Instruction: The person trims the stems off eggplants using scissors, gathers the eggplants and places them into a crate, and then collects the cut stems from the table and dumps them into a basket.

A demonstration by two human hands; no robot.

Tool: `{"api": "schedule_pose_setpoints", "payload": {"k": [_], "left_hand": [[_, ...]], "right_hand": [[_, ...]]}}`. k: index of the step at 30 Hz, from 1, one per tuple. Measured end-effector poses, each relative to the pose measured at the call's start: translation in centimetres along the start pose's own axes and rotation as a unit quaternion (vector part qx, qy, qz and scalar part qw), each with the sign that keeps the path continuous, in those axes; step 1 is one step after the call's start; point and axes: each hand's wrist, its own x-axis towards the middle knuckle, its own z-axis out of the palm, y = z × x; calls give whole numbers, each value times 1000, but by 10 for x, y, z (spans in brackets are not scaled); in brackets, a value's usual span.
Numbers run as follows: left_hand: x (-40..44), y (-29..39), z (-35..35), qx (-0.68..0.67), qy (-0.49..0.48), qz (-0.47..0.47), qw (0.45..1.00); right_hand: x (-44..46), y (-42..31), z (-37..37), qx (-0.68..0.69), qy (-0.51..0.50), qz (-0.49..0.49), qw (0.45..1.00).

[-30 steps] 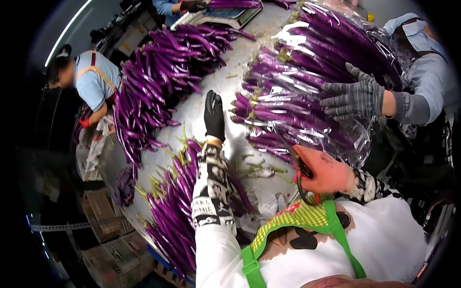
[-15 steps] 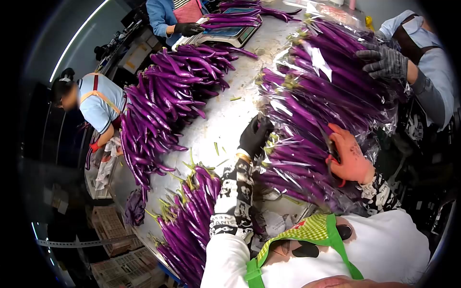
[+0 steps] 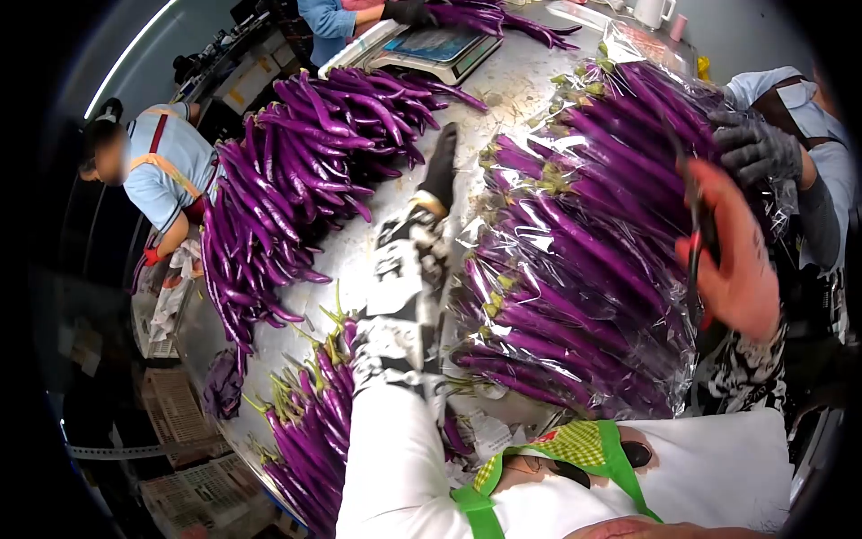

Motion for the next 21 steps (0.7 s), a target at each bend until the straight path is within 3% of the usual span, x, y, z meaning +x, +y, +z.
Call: {"api": "schedule_pose_setpoints", "payload": {"k": [2,3,4,6,8,10,11,12,13,19,21], "left_hand": [[9,-25,38,71,-36,5,997],[2,-26,49,90,-50,-7,995],[-5,-22,57,98,-60,-18,993],[-25,-5,57,70,-76,-49,993],[-50,13,57,0,-78,-76,994],[-49,-4,47,101,-112,-52,987],[-51,-8,44,135,-140,-50,980],[-62,11,48,118,-102,-127,980],[-73,26,47,92,-109,-145,979],[-81,42,32,53,-8,-10,999],[-102,67,24,114,4,24,993]], "right_hand": [[41,15,-5,-142,36,-80,986],[60,30,-1,-158,72,-83,981],[82,41,-2,-226,37,-61,971],[97,112,21,-329,72,-30,941],[91,136,38,-244,8,97,965],[68,110,66,-310,47,26,949],[60,88,74,-316,25,79,945],[55,88,75,-293,12,111,949],[47,92,74,-257,4,144,956],[48,119,65,-215,-47,180,959],[53,110,58,-239,-83,166,953]]}}
